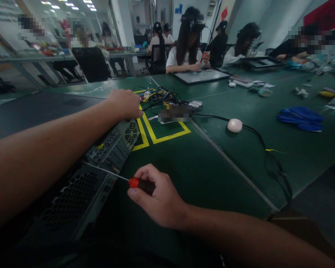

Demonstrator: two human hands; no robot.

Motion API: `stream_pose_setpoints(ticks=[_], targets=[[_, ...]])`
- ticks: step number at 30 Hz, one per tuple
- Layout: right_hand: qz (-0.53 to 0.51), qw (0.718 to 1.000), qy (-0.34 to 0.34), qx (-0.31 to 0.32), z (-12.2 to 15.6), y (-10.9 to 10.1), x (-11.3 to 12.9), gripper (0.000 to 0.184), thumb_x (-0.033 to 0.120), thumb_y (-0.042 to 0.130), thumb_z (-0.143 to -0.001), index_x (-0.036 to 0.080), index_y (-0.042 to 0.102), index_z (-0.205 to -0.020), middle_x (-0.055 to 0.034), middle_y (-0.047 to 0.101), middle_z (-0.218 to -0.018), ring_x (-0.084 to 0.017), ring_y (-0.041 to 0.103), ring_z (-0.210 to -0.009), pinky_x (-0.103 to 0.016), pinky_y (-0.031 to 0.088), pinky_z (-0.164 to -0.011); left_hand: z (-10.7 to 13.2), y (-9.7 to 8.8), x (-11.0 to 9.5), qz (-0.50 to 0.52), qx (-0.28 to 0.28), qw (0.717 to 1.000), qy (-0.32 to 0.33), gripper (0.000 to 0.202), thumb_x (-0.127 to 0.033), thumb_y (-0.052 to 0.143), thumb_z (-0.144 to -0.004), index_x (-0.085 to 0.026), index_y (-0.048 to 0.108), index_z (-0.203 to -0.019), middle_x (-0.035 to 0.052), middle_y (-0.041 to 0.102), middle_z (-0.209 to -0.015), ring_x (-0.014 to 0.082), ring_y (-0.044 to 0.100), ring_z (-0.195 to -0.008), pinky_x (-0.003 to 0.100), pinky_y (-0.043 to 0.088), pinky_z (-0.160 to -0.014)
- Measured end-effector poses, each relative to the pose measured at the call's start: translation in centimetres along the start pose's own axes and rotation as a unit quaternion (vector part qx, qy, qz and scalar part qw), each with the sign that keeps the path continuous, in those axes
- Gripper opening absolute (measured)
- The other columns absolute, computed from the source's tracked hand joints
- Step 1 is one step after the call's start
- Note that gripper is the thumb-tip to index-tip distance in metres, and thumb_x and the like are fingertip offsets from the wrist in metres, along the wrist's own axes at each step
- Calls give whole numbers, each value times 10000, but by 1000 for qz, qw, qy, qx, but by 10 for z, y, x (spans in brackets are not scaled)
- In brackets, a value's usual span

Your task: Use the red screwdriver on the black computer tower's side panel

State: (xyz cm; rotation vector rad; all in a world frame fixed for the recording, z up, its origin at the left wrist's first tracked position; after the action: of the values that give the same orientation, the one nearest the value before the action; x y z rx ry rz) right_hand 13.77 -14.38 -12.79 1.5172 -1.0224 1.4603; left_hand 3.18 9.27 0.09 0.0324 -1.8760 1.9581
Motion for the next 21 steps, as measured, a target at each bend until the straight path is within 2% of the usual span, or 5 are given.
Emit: stream_pose_setpoints(ticks=[7,9,13,18,21], targets=[[1,1000,-2,0,-1,0,-1,404,484,1022,-1020,277,685,-1101,52,690,-903,-188,649,-800,-353,521,-778,16,-8,-9,-26,-1,1000,7,737,-501,541,-1192,-17,786,-1691,327,792,-1715,498,758,-1477,618,643,-1245],[0,1000,-1,-1,-1,0,-2,398,481,1019,-1024,278,687,-1107,49,696,-911,-191,658,-811,-355,529,-784,14,-7,-8,-34,5,999,1,732,-504,574,-1183,-29,793,-1695,345,812,-1671,523,788,-1460,622,667,-1208],[1,1000,-1,1,-2,0,-3,403,478,1020,-1021,279,686,-1123,48,699,-922,-192,656,-813,-356,529,-784,8,-5,-6,-22,10,1000,-8,696,-528,652,-1140,-153,843,-1694,304,873,-1570,545,810,-1471,625,697,-1171],[11,1000,2,-5,-1,-1,-1,396,476,1023,-1020,280,691,-1114,51,686,-907,-190,644,-805,-357,531,-785,8,-5,-7,-26,-2,1000,7,740,-487,584,-1161,-24,811,-1691,369,817,-1666,564,794,-1504,668,681,-1227],[10,1000,2,-7,-1,-1,0,406,490,1029,-1019,279,693,-1106,52,696,-906,-188,652,-807,-352,542,-786,7,-4,-5,-31,3,999,-6,716,-525,640,-1144,-126,833,-1706,311,868,-1597,560,797,-1501,645,686,-1211]])
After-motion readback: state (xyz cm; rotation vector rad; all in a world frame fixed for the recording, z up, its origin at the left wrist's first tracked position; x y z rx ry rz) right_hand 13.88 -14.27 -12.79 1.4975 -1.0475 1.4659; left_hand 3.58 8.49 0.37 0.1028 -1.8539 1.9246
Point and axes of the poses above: each hand's wrist, its own z-axis away from the middle knuckle, its own y-axis out of the palm, x = y × z, the point moved 6 cm from there along -z, towards the middle knuckle
